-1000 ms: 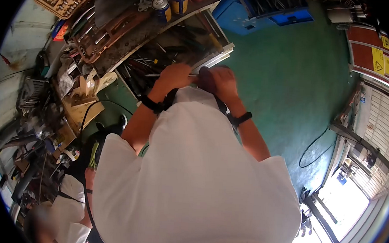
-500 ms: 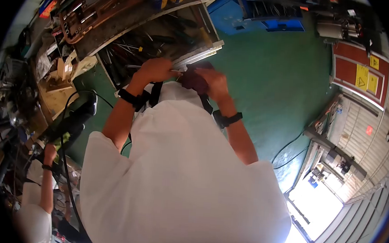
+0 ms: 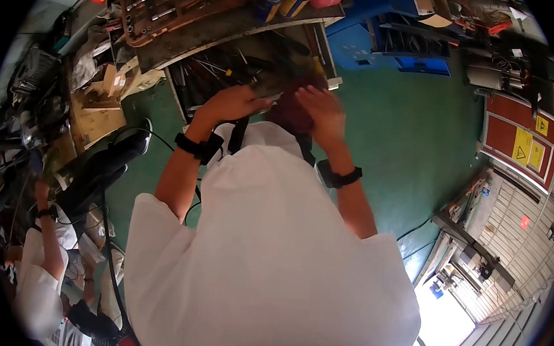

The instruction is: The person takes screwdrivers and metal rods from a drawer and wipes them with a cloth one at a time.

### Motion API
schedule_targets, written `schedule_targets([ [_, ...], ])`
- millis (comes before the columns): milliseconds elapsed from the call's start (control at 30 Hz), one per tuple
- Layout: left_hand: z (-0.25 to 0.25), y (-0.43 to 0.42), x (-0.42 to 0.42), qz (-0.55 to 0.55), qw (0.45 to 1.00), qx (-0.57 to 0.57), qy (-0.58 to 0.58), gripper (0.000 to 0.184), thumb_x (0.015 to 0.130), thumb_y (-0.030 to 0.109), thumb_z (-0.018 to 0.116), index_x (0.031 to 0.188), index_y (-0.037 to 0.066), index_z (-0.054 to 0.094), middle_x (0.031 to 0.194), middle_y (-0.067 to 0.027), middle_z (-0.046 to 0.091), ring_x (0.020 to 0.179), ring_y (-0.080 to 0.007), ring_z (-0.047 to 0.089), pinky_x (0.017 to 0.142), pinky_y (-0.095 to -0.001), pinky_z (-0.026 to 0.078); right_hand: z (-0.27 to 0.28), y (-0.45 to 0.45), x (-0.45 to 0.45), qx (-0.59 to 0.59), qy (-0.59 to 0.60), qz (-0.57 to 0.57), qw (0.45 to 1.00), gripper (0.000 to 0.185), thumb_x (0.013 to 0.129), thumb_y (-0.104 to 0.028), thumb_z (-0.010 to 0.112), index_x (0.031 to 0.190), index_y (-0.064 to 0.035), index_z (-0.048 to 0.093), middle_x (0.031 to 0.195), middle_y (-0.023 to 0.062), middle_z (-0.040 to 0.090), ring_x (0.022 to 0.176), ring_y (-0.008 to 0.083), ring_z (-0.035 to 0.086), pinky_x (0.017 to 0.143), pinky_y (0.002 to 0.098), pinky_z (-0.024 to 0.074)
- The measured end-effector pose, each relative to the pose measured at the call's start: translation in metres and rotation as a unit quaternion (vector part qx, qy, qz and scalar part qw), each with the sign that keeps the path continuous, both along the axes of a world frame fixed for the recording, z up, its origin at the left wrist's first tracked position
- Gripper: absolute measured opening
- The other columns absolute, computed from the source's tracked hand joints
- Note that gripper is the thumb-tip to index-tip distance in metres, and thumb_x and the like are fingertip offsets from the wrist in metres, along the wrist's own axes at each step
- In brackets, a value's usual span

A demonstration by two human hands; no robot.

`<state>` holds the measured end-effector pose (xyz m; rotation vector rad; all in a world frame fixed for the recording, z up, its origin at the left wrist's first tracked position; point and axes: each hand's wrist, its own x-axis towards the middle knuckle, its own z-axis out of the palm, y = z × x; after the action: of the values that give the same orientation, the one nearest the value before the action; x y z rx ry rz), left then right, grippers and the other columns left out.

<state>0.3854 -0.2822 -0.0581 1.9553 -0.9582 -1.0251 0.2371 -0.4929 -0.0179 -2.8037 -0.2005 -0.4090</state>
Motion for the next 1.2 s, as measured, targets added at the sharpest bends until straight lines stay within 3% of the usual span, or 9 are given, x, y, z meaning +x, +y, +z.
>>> schedule_targets([
  [233,0.022,-0.012,0.004,0.044,0.998,0.041,-0.009,0.065,0.095,0.053,0.054,0.065,-0.005,0.057,0.053,-0.0194,0.045,0.049,-0.0291,0.043,0.052,-0.0422,0.038,-0.005,-0.016,0.007,0.146,-0.111,-0.172,0.968,0.043,0.063,-0.008,0.072,0.106,-0.0089,0.071,0.089,0.0118,0.069,0.080,0.0301,0.066,0.078,0.0385,0.0504],
  [333,0.025,-0.007,0.002,0.046,0.996,0.079,-0.020,0.065,0.094,0.056,0.049,0.073,-0.003,0.066,0.068,-0.0249,0.060,0.069,-0.0417,0.062,0.064,-0.0464,0.048,-0.008,-0.016,0.007,0.145,-0.136,-0.178,0.964,0.041,0.065,-0.009,0.072,0.105,-0.0080,0.070,0.091,0.0126,0.069,0.080,0.0317,0.066,0.074,0.0392,0.0517],
  [600,0.023,0.004,-0.009,0.137,0.990,0.038,0.003,0.066,0.096,0.053,0.054,0.063,-0.003,0.046,0.054,-0.0086,0.031,0.052,-0.0170,0.029,0.050,-0.0357,0.030,-0.029,-0.005,-0.014,0.096,0.064,-0.127,0.985,0.038,0.066,-0.013,0.076,0.103,-0.0081,0.068,0.095,0.0145,0.069,0.088,0.0371,0.066,0.075,0.0419,0.0543],
  [767,0.036,0.008,-0.010,0.172,0.983,-0.013,0.069,0.064,0.096,0.052,0.055,0.062,-0.002,0.045,0.054,-0.0048,0.029,0.054,-0.0137,0.027,0.049,-0.0340,0.028,-0.059,-0.048,-0.055,0.289,0.071,-0.391,0.871,0.036,0.081,-0.020,0.076,0.112,-0.0057,0.069,0.099,0.0109,0.072,0.088,0.0243,0.069,0.078,0.0348,0.0533],
  [900,0.036,-0.004,-0.015,0.117,0.993,-0.019,0.029,0.066,0.096,0.053,0.053,0.064,-0.004,0.053,0.051,-0.0115,0.040,0.049,-0.0208,0.037,0.051,-0.0364,0.035,-0.034,-0.037,-0.050,0.653,0.044,-0.310,0.690,0.030,0.094,-0.018,0.066,0.114,0.0043,0.065,0.100,0.0006,0.068,0.087,0.0102,0.060,0.081,0.0278,0.0495],
  [1000,0.034,-0.020,-0.031,0.100,0.995,-0.011,0.013,0.063,0.097,0.052,0.051,0.068,-0.003,0.061,0.057,-0.0194,0.054,0.052,-0.0324,0.055,0.056,-0.0407,0.044,-0.017,-0.008,-0.030,0.695,-0.079,-0.288,0.654,0.034,0.090,-0.015,0.070,0.117,0.0034,0.063,0.099,0.0061,0.070,0.089,0.0114,0.061,0.080,0.0286,0.0505],
  [1033,0.038,-0.023,-0.035,0.099,0.995,-0.008,0.010,0.063,0.097,0.052,0.051,0.068,-0.003,0.061,0.057,-0.0194,0.054,0.052,-0.0324,0.055,0.056,-0.0407,0.044,-0.003,-0.004,-0.030,0.697,-0.080,-0.287,0.652,0.034,0.090,-0.015,0.070,0.117,0.0034,0.063,0.099,0.0061,0.070,0.089,0.0114,0.061,0.080,0.0286,0.0505],
  [1100,0.047,-0.026,-0.038,0.133,0.985,-0.077,-0.079,0.059,0.097,0.048,0.054,0.066,-0.002,0.060,0.055,-0.0168,0.051,0.049,-0.0310,0.049,0.053,-0.0387,0.041,0.026,0.004,-0.031,0.362,-0.115,-0.262,0.887,0.039,0.084,-0.011,0.072,0.119,0.0019,0.060,0.101,0.0146,0.069,0.092,0.0178,0.066,0.079,0.0301,0.0509],
  [1200,0.053,-0.024,-0.031,0.042,0.984,0.033,-0.167,0.050,0.096,0.044,0.054,0.075,0.001,0.068,0.069,-0.0226,0.062,0.064,-0.0416,0.061,0.059,-0.0445,0.049,0.049,0.015,-0.023,0.294,-0.117,-0.255,0.914,0.049,0.075,-0.006,0.073,0.121,-0.0001,0.058,0.103,0.0209,0.067,0.093,0.0313,0.068,0.078,0.0355,0.0530],
])
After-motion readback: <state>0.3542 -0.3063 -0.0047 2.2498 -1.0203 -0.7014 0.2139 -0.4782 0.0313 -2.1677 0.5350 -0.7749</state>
